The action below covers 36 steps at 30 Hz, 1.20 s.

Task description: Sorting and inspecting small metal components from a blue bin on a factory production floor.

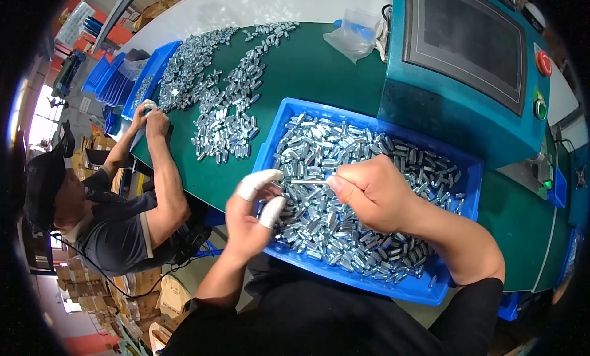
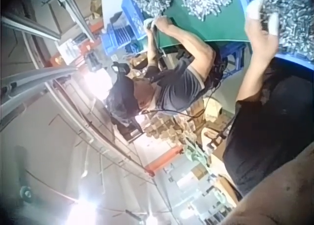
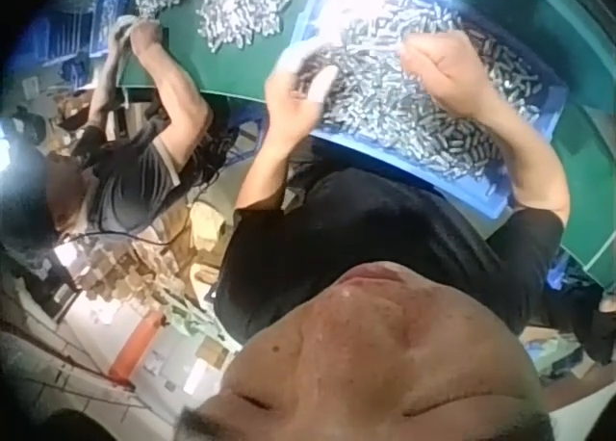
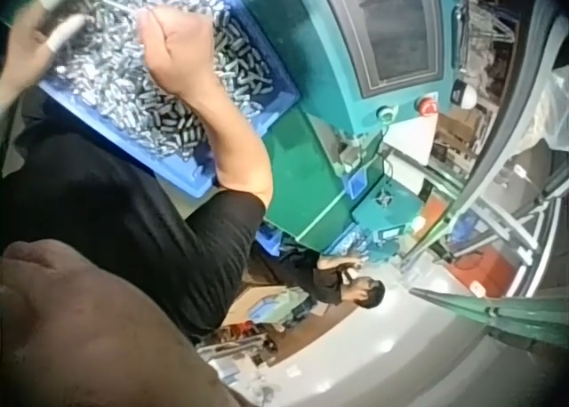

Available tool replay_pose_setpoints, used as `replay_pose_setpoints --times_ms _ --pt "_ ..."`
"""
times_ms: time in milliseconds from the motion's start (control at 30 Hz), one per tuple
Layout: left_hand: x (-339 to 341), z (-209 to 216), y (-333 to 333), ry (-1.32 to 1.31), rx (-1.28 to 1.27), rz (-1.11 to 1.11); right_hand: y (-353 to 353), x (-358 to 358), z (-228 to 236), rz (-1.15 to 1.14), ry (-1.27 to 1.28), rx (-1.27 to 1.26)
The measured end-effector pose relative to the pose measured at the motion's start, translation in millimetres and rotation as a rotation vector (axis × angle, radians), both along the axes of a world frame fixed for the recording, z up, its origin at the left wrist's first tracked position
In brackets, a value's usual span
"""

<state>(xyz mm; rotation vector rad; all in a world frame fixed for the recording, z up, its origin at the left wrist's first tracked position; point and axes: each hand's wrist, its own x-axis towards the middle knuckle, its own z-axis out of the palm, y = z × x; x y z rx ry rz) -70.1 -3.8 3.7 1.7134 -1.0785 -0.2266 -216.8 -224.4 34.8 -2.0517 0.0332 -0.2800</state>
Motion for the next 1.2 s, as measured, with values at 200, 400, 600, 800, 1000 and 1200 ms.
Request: replay_pose_setpoints --times_ms 200,400,600,800,1000,1200 --pt "100 -19 6 -0.739 0.238 0.401 11 1 0 -0.019 -0.044 0.085" --pt "142 -34 7 -0.725 0.33 0.342 13 4 -11 0.003 -0.016 0.039" --pt "54 3 1 0.35 -0.121 0.235 10 3 -10 -0.017 -0.003 0.04" --pt "-18 -12 10 0.855 -0.207 -0.096 16 2 -17 0.049 -0.038 -0.013" --pt "-24 -17 11 0.735 -0.073 -0.166 22 -2 -18 0.087 -0.02 -0.14" --pt "-20 -13 14 0.777 -0.051 -0.209 33 -2 -23 0.051 -0.184 -0.345"
